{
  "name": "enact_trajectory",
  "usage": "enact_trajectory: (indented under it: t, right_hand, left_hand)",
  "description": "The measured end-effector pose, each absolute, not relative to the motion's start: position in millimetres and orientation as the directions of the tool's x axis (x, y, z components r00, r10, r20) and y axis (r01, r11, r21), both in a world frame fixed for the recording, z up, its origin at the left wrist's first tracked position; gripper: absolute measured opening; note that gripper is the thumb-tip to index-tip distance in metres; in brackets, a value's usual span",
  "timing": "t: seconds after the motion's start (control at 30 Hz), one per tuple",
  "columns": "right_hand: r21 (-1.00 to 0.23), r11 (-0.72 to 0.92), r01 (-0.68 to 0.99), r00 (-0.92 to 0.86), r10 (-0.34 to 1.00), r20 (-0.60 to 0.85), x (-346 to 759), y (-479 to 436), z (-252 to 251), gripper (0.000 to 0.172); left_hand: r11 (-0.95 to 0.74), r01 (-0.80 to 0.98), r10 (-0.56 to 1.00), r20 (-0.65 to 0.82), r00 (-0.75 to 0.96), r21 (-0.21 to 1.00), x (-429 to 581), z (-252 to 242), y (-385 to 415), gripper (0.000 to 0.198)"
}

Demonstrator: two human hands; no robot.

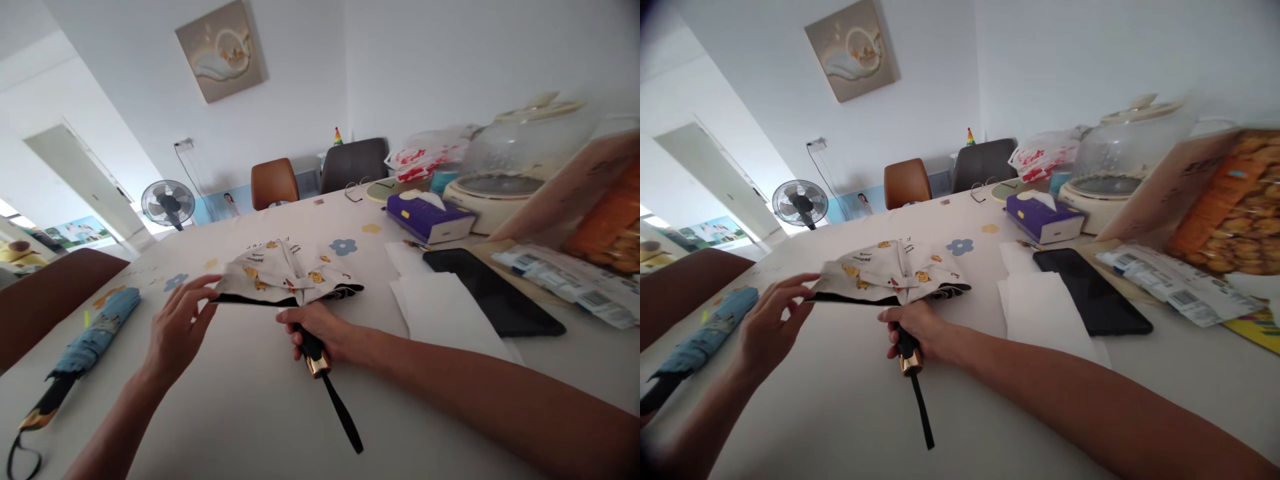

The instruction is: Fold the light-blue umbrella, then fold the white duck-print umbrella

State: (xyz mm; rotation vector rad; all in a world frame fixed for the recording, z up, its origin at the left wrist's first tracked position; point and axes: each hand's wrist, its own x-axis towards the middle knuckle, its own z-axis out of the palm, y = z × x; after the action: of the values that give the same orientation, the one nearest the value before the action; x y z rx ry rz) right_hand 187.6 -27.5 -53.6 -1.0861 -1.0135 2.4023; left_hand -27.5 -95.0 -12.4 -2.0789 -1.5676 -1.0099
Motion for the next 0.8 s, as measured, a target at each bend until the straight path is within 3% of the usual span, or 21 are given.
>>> enact_trajectory:
  t: [0.1, 0.17, 0.33, 0.4, 0.8]
  right_hand:
    - [-0.712, -0.702, 0.016, -0.645, 0.537, -0.544, 186.2, -27.8, -54.7, 0.021]
    - [-0.711, -0.703, -0.021, -0.658, 0.545, -0.52, 186.2, -27.5, -56.1, 0.018]
    - [-0.664, -0.737, -0.129, -0.687, 0.549, -0.476, 189.2, -26.5, -56.6, 0.024]
    - [-0.637, -0.757, -0.144, -0.685, 0.541, -0.488, 190.1, -26.6, -55.2, 0.028]
    - [-0.691, -0.716, -0.099, -0.654, 0.57, -0.497, 191.2, -27.0, -52.2, 0.013]
  left_hand:
    - [-0.192, 0.935, 0.784, 0.619, -0.036, 0.298, -48.6, -45.1, -107.9, 0.005]
    - [-0.148, 0.929, 0.821, 0.565, -0.076, 0.34, -52.8, -59.4, -108.8, 0.007]
    - [-0.096, 0.98, 0.809, 0.588, -0.026, 0.175, -48.7, -65.7, -108.2, 0.009]
    - [-0.074, 0.98, 0.819, 0.572, -0.047, 0.187, -48.9, -66.1, -110.0, 0.009]
    - [-0.003, 0.808, 0.867, 0.404, -0.292, 0.589, -45.1, -79.8, -110.7, 0.01]
